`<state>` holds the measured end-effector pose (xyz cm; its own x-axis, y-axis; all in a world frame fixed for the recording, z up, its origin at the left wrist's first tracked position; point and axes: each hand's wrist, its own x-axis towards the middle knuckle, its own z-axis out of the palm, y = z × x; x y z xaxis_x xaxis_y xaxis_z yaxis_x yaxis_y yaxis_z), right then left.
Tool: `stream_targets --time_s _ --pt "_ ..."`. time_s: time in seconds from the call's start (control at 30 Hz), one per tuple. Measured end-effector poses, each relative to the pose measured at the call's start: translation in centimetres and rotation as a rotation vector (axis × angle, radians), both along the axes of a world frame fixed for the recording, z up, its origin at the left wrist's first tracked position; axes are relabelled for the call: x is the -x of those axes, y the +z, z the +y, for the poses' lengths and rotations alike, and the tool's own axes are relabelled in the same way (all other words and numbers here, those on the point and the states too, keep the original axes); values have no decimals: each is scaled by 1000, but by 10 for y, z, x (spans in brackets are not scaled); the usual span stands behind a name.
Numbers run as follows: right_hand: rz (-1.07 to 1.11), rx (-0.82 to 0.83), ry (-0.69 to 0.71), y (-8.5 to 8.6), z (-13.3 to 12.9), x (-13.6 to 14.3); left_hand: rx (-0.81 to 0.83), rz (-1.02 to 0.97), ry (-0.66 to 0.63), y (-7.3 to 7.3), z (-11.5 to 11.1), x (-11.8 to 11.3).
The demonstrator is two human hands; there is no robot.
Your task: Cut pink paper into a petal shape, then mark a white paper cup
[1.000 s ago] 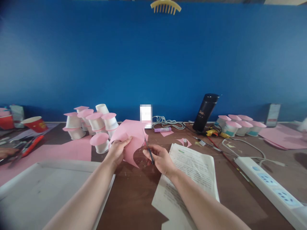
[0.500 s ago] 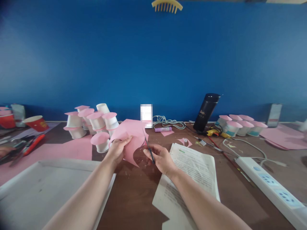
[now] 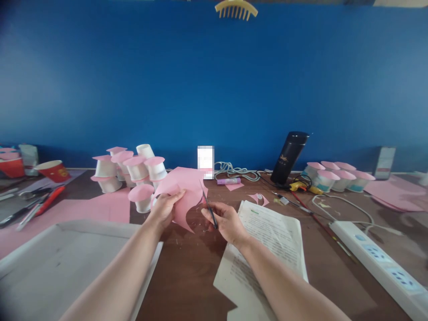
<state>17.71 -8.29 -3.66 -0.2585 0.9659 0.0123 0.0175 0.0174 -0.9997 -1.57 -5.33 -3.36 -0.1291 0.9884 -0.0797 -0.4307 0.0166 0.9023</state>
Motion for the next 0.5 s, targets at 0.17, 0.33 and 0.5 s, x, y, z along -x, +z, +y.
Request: stream_targets --time_s 0.17,0.33,0.5 --pt "-36 -12 2 -3 2 -2 -16 26 10 -2 2 3" --pt "-60 -22 -3 -6 4 -4 -35 24 -18 -5 4 6" --pt "-63 21 13 -5 6 -6 -34 36 -35 -6 4 9"
